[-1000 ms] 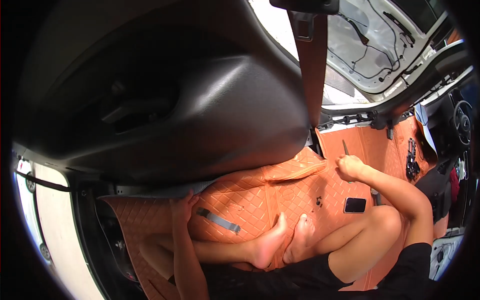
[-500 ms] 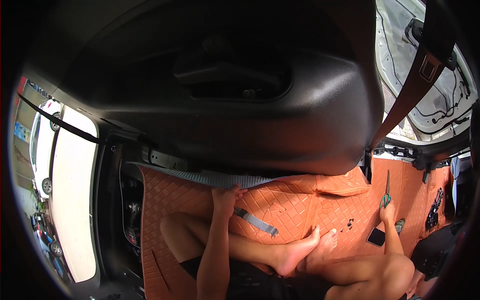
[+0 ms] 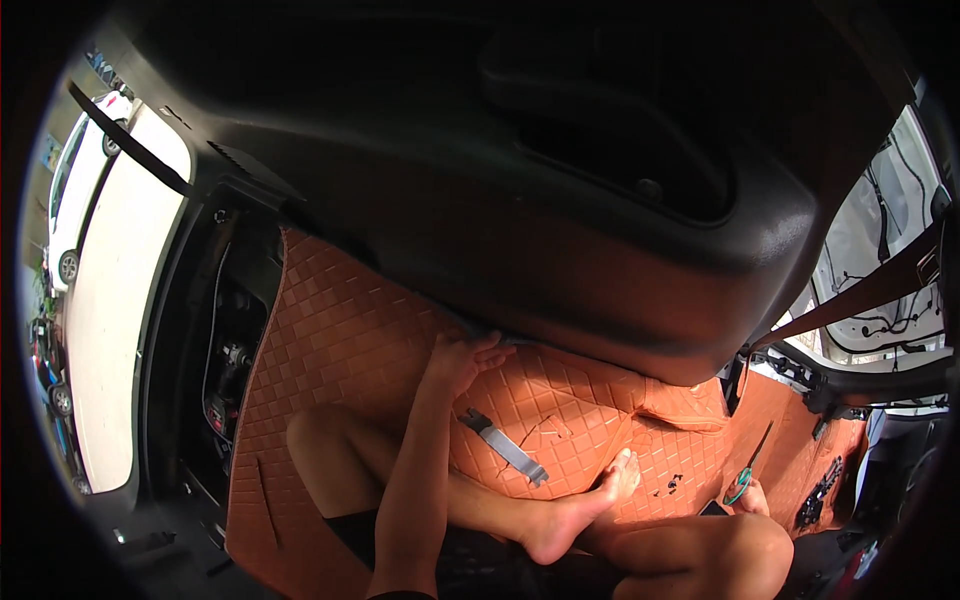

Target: Installing and securing customized floor or trunk lining in a vehicle using screws, tools, and manual fitting.

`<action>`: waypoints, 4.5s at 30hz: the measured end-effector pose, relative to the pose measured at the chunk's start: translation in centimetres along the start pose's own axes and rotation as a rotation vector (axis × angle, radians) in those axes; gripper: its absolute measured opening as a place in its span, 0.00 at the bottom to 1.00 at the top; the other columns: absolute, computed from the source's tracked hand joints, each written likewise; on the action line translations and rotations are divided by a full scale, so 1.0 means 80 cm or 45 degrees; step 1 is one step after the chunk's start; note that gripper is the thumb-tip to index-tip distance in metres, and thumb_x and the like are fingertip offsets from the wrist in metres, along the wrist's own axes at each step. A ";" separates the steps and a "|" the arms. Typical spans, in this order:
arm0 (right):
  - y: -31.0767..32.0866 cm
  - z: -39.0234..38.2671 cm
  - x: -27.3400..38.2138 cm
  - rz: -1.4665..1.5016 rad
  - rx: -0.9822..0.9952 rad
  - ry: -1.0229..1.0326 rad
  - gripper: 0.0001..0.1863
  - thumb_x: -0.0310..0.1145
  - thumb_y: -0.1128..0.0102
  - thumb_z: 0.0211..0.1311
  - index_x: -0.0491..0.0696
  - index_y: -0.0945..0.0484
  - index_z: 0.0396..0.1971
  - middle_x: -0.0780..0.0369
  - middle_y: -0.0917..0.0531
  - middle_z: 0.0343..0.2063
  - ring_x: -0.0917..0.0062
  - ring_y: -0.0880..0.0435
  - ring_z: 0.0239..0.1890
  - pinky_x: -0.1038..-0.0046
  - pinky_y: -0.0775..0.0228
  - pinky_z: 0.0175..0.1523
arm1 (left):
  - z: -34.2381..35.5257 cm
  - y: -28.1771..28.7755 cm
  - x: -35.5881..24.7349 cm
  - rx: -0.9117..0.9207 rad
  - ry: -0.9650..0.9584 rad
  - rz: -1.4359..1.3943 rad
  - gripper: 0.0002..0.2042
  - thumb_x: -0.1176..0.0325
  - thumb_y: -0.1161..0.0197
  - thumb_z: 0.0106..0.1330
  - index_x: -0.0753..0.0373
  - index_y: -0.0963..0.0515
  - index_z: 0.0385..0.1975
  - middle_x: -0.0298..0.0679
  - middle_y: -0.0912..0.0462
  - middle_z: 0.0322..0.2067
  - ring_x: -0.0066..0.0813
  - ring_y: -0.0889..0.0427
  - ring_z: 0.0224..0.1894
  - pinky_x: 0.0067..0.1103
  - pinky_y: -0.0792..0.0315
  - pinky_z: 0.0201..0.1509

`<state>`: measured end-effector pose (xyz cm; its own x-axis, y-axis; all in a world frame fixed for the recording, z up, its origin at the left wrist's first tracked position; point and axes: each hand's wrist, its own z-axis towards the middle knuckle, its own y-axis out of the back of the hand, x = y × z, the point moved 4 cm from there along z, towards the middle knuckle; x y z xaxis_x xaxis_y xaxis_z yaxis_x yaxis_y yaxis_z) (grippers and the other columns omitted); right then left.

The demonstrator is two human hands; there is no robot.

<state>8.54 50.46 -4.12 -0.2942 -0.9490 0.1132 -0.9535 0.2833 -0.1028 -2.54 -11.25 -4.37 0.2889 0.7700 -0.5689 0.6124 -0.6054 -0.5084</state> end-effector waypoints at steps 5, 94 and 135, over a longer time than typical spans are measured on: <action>-0.038 -0.040 0.069 0.039 0.294 0.092 0.22 0.47 0.44 0.53 0.39 0.25 0.30 0.54 0.21 0.27 0.63 0.20 0.34 0.64 0.27 0.42 | 0.009 0.001 -0.011 0.138 0.117 0.057 0.19 0.79 0.38 0.65 0.79 0.31 0.54 0.57 0.20 0.47 0.52 0.15 0.45 0.40 0.17 0.51; 0.047 -0.001 0.566 -0.049 0.664 0.855 0.37 0.74 0.69 0.66 0.51 0.31 0.28 0.72 0.37 0.15 0.88 0.38 0.17 0.83 0.44 0.22 | -0.123 -0.006 0.015 -0.269 -0.129 0.122 0.08 0.75 0.40 0.67 0.71 0.23 0.25 0.30 0.33 0.14 0.16 0.39 0.14 0.17 0.46 0.18; -0.023 0.053 0.588 0.263 1.078 0.780 0.39 0.70 0.76 0.71 0.49 0.31 0.22 0.70 0.34 0.13 0.85 0.37 0.16 0.80 0.41 0.21 | -0.154 0.016 0.007 -0.528 -0.457 0.415 0.19 0.66 0.45 0.75 0.64 0.29 0.18 0.27 0.36 0.13 0.12 0.42 0.15 0.16 0.48 0.18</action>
<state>-3.27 4.69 -2.82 -0.6527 -0.5953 0.4685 -0.5943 0.0188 -0.8040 7.46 -9.05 2.62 0.2876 0.4004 -0.8700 0.7897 -0.6131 -0.0211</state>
